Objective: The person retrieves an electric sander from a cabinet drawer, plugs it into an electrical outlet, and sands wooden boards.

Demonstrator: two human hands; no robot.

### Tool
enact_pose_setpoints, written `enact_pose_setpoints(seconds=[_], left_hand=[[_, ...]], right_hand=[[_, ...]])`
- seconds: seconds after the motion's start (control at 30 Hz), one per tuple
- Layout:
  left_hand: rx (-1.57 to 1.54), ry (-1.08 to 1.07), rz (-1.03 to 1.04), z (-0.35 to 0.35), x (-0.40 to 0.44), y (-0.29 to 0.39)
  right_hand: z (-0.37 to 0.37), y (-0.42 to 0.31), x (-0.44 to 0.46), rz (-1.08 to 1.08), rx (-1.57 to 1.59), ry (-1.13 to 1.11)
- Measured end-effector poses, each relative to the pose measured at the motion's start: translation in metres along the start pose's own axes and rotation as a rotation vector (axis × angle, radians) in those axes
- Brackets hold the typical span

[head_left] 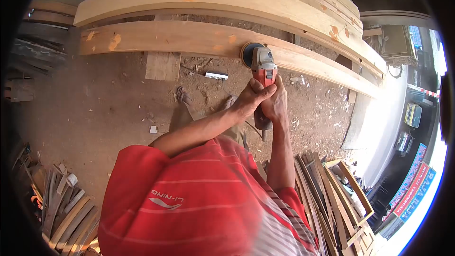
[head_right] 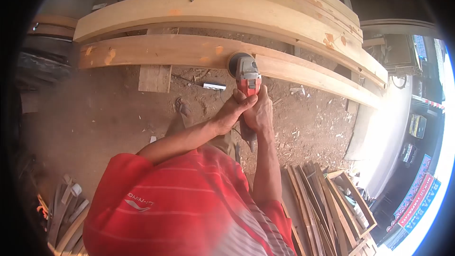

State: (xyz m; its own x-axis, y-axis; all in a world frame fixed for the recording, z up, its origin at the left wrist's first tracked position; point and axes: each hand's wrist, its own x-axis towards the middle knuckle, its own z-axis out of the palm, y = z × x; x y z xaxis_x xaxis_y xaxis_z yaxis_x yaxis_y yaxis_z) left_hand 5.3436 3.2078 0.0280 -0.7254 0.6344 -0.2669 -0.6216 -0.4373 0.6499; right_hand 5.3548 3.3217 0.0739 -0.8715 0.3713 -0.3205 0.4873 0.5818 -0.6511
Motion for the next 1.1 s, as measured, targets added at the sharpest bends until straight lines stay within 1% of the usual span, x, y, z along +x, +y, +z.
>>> enact_pose_setpoints(seconds=[0.03,0.13,0.17,0.23,0.3,0.37,0.4,0.43,0.47,0.5,0.53,0.6,0.63,0.67,0.73,0.77,0.8,0.87,0.93,0.97,1.0,1.07,1.1], left_hand=[[-0.047,0.055,-0.008,-0.001,-0.004,0.000],[-0.111,0.098,0.000,-0.010,-0.002,-0.006],[-0.122,0.100,0.012,-0.013,-0.001,-0.008],[-0.096,0.072,-0.034,-0.012,-0.001,0.004],[-0.146,0.087,0.022,-0.009,0.010,-0.006],[-0.173,0.094,0.074,-0.012,0.026,-0.012],[-0.138,0.134,0.087,-0.010,0.031,-0.005],[-0.103,0.173,0.095,-0.011,0.039,-0.001],[-0.173,0.230,0.152,-0.015,0.056,-0.008],[-0.151,0.215,0.106,-0.019,0.061,0.003],[-0.129,0.199,0.061,-0.021,0.062,0.011],[-0.154,0.178,0.076,-0.029,0.056,0.016],[-0.179,0.147,0.085,-0.031,0.055,0.017],[-0.178,0.145,0.093,-0.029,0.055,0.018],[-0.238,0.151,0.206,-0.024,0.049,0.014],[-0.156,0.123,0.138,-0.027,0.051,0.017],[-0.166,0.113,0.086,-0.026,0.058,0.022],[-0.155,0.181,0.083,-0.022,0.060,0.027],[-0.173,0.180,0.111,-0.032,0.050,0.022],[-0.182,0.183,0.136,-0.041,0.042,0.020],[-0.142,0.172,0.161,-0.050,0.027,0.022],[-0.224,0.237,0.150,-0.063,-0.001,0.019],[-0.216,0.224,0.137,-0.068,-0.008,0.020]], right_hand=[[0.001,-0.010,-0.004,-0.003,0.035,-0.035],[0.008,-0.014,0.001,-0.046,-0.009,-0.083],[0.010,-0.012,0.004,-0.052,-0.020,-0.098],[0.010,-0.008,0.010,-0.079,-0.021,-0.111],[0.007,-0.003,0.018,-0.108,-0.019,-0.134],[0.006,0.000,0.033,-0.203,0.024,-0.119],[0.005,-0.004,0.041,-0.206,0.022,-0.126],[0.003,-0.016,0.050,-0.148,-0.008,-0.156],[0.000,-0.028,0.057,-0.090,-0.039,-0.188],[-0.005,-0.049,0.058,-0.139,0.087,-0.235],[-0.001,-0.048,0.063,-0.140,0.087,-0.244],[0.006,-0.046,0.073,-0.164,0.017,-0.211],[0.007,-0.044,0.077,-0.236,0.006,-0.307],[0.008,-0.042,0.078,-0.243,0.004,-0.306],[0.012,-0.040,0.069,-0.297,-0.054,-0.214],[0.009,-0.043,0.069,-0.305,0.045,-0.240],[0.003,-0.055,0.067,-0.189,0.000,-0.252],[0.006,-0.048,0.078,-0.152,0.006,-0.221],[0.017,-0.054,0.073,-0.167,0.029,-0.257],[0.030,-0.045,0.073,-0.225,-0.005,-0.234],[0.038,-0.047,0.064,-0.208,-0.091,-0.247],[0.055,-0.059,0.040,-0.178,-0.081,-0.298],[0.064,-0.064,0.033,-0.152,-0.102,-0.289]])
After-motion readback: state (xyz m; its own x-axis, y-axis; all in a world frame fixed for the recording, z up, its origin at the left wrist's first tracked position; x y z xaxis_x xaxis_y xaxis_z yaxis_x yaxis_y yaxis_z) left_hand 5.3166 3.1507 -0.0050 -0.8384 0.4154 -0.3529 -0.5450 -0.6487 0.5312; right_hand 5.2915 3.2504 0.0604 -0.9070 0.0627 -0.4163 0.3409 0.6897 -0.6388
